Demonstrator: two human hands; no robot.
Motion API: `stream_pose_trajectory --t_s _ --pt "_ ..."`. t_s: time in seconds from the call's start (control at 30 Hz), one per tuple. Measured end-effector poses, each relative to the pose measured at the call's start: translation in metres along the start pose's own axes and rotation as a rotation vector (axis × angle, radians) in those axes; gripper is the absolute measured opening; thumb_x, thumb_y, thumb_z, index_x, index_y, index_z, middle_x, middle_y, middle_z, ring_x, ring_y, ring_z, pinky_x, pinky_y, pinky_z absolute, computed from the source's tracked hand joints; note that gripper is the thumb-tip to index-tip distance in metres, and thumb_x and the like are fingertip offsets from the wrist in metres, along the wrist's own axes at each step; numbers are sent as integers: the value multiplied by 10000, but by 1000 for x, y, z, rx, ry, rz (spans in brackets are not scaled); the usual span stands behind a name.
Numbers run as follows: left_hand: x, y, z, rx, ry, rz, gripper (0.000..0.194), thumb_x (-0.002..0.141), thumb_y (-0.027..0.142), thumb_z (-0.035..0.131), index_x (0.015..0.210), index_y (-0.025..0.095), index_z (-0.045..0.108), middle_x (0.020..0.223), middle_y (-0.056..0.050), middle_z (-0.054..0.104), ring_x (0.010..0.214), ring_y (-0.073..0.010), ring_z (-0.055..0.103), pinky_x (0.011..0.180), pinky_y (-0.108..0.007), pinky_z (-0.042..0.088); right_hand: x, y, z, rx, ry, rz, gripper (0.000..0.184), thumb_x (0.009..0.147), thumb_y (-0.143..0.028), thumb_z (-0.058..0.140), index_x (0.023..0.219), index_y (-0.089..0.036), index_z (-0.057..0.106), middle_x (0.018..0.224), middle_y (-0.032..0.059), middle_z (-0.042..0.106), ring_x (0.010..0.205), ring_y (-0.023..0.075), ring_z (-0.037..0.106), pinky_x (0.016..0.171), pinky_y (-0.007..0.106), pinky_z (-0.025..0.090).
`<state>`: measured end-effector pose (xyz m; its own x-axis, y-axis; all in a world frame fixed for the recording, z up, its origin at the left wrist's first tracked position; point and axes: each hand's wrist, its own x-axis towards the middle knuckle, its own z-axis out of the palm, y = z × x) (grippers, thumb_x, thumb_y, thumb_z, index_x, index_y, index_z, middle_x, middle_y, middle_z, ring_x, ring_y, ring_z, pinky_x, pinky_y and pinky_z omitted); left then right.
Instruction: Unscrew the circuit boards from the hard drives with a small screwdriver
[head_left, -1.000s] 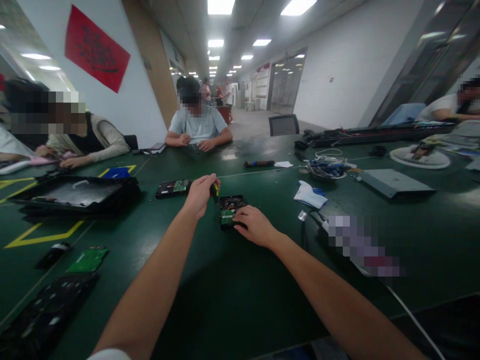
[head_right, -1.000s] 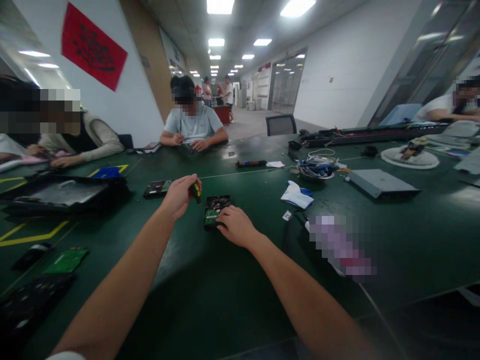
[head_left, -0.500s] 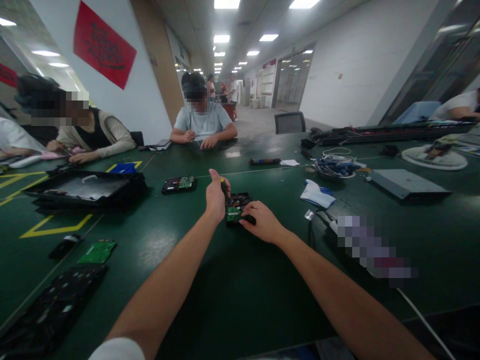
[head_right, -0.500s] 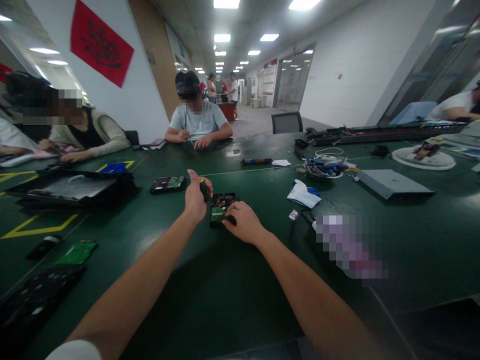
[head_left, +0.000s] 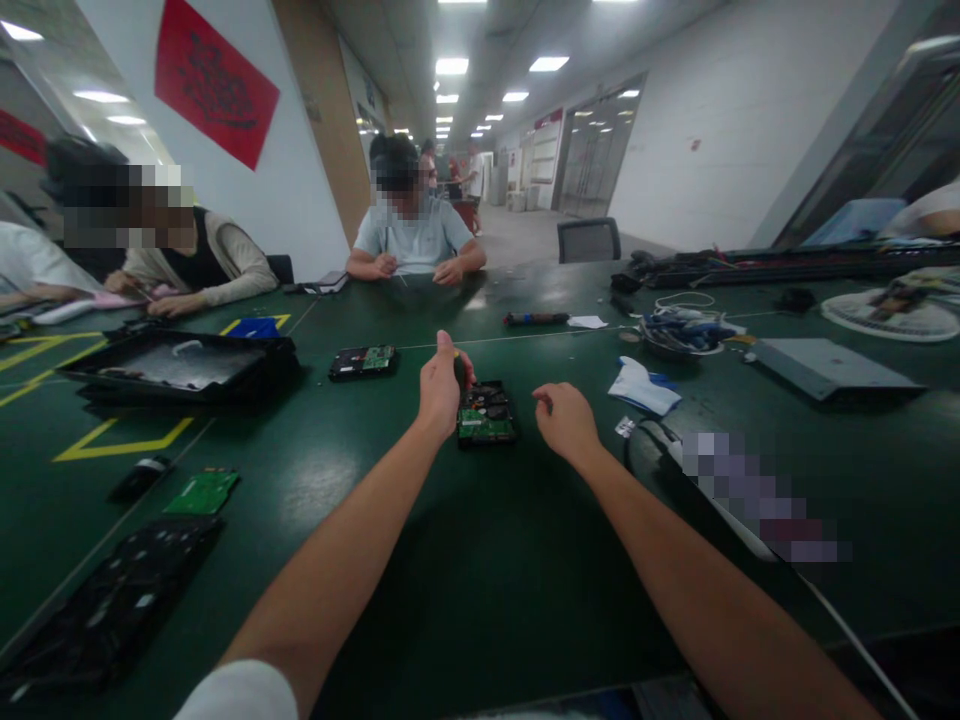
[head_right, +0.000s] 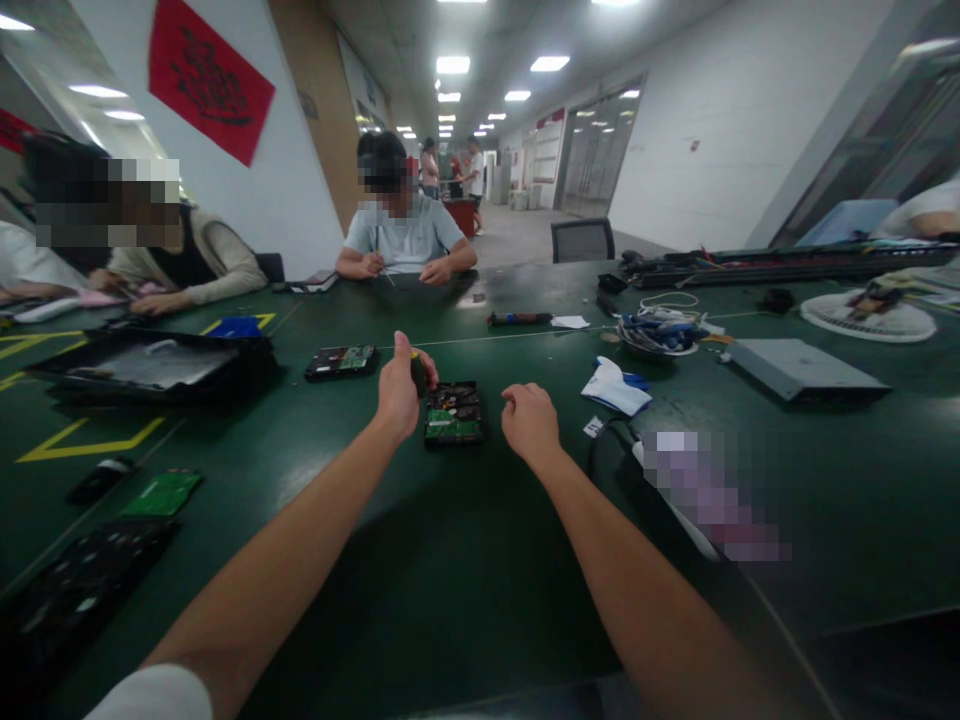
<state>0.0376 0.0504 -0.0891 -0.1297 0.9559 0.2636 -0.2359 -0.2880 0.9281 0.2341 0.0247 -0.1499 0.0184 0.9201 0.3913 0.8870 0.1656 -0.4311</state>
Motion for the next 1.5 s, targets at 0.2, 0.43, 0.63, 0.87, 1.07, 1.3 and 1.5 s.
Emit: stream_pose_trajectory --t_s 0.2,0.43,0.63,0.87,1.07,1.3,1.5 --pt "0 1 1 -7 -11 -6 728 861 867 386 598 209 555 569 -16 527 511 -134 504 498 -280 400 3 11 -6 -130 -145 197 349 902 -127 545 1175 -161 760 1189 156 681 1085 271 660 933 356 491" --pt "2 0 0 -36 10 -35 735 853 882 359 624 212 555 568 -13 530 503 -132 508 486 -275 400 7 23 -6 -136 -140 214 278 914 -155 569 1098 -174 777 1090 122 721 1020 234 672 885 327 486" --pt "1 3 1 -55 48 -29 747 855 884 338 613 211 553 564 -12 522 492 -126 505 487 -276 403 5 23 2 -111 -135 146 166 927 -252 622 930 -183 772 964 101 713 899 226 666 783 325 488" --pt "1 8 3 -77 82 -28 752 848 895 314 609 215 527 560 -6 508 486 -124 499 487 -278 405 3 21 11 -98 -110 65 129 917 -233 634 892 -181 749 915 101 685 872 230 650 777 331 487" --pt "0 9 5 -93 60 -17 759 842 904 294 614 218 527 576 -15 523 509 -132 520 515 -284 438 2 22 9 -114 -117 78 148 929 -192 607 885 -163 746 923 118 684 862 239 650 786 349 483" --pt "-1 5 8 -139 61 -20 731 837 900 333 585 224 456 545 11 454 450 -113 441 451 -283 373 -4 -7 4 102 -17 -154 118 962 -196 588 911 -176 692 932 83 659 890 226 616 808 351 482" --pt "-1 8 10 -127 73 -23 736 837 903 323 559 229 426 512 14 422 429 -110 409 435 -285 350 -22 -51 21 315 -31 -430 102 956 -174 586 951 -203 683 1068 110 651 1046 259 591 934 413 484"
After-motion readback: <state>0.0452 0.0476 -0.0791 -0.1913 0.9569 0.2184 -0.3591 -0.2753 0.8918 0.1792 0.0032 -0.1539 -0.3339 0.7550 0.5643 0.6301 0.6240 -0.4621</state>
